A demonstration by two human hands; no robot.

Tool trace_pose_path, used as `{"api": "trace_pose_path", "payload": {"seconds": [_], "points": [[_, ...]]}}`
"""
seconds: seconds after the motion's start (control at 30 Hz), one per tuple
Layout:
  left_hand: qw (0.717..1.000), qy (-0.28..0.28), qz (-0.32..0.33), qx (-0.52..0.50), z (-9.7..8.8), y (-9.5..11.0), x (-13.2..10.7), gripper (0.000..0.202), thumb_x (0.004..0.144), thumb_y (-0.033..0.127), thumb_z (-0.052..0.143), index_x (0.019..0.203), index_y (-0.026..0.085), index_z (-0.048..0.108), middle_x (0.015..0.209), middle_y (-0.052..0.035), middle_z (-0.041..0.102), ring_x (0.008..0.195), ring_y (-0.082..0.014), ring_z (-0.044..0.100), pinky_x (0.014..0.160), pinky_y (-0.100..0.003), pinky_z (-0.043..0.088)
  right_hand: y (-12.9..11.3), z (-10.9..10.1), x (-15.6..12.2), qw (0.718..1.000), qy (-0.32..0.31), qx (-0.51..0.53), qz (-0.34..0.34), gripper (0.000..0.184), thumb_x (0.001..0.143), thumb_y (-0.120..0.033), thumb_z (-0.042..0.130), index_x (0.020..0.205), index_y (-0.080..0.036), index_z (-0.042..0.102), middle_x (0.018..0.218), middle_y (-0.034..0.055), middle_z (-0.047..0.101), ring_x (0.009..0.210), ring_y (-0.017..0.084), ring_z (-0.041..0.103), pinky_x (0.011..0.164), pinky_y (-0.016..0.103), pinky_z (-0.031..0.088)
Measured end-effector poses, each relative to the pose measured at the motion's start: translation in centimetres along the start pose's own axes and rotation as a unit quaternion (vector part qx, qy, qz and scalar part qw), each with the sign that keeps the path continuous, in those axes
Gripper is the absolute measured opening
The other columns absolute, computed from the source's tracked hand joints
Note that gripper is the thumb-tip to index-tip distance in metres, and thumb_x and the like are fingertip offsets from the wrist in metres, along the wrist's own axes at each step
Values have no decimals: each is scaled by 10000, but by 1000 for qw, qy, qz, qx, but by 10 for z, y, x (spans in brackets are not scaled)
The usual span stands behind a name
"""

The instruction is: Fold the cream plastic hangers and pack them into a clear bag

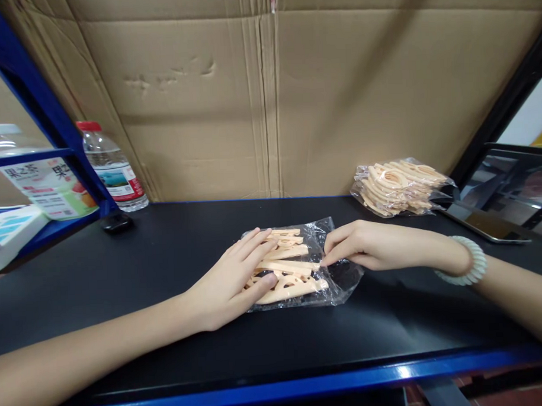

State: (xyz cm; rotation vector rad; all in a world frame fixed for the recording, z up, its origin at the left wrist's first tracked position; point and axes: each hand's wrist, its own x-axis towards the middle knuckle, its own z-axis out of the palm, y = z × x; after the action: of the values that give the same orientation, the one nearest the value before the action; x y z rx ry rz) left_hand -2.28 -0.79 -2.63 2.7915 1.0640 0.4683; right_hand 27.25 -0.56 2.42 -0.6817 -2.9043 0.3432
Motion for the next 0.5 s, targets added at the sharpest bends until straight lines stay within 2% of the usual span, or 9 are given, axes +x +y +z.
{"api": "trace_pose_path", "payload": {"seconds": [0.13,0.27,0.33,0.4,0.5], "points": [[999,26,-41,-20,3,-1,-1,583,969,515,310,1466,213,268,1574,-72,157,1443,-307,92,1156,-501,223,1,0,-2,999,35,7,-9,413,921,-73,411,1237,-232,622,1137,54,654,1025,176,612,906,305,484],[997,27,-70,-13,4,-1,-1,612,960,545,309,1471,215,246,1575,-90,145,1440,-334,67,1135,-541,233,5,4,-4,997,73,33,12,409,956,-183,478,1357,-262,504,1263,33,613,1144,194,578,1010,350,450],[997,18,-76,-10,3,0,-1,636,955,564,301,1478,210,227,1576,-91,138,1441,-331,65,1137,-538,226,6,7,-3,998,50,44,8,456,964,-196,470,1413,-259,424,1359,31,537,1280,202,466,1101,384,365],[997,-1,-78,-11,3,0,-1,653,954,575,290,1486,206,203,1578,-91,126,1443,-320,54,1145,-530,208,6,9,0,998,18,56,-2,488,978,-201,436,1454,-252,345,1460,23,415,1392,192,286,1166,395,253],[997,-15,-71,-13,2,-1,-1,667,954,580,280,1494,205,171,1580,-95,109,1446,-308,37,1150,-526,194,6,9,10,998,-12,63,-11,510,997,-197,370,1489,-252,249,1545,5,245,1439,169,106,1197,392,130]]}}
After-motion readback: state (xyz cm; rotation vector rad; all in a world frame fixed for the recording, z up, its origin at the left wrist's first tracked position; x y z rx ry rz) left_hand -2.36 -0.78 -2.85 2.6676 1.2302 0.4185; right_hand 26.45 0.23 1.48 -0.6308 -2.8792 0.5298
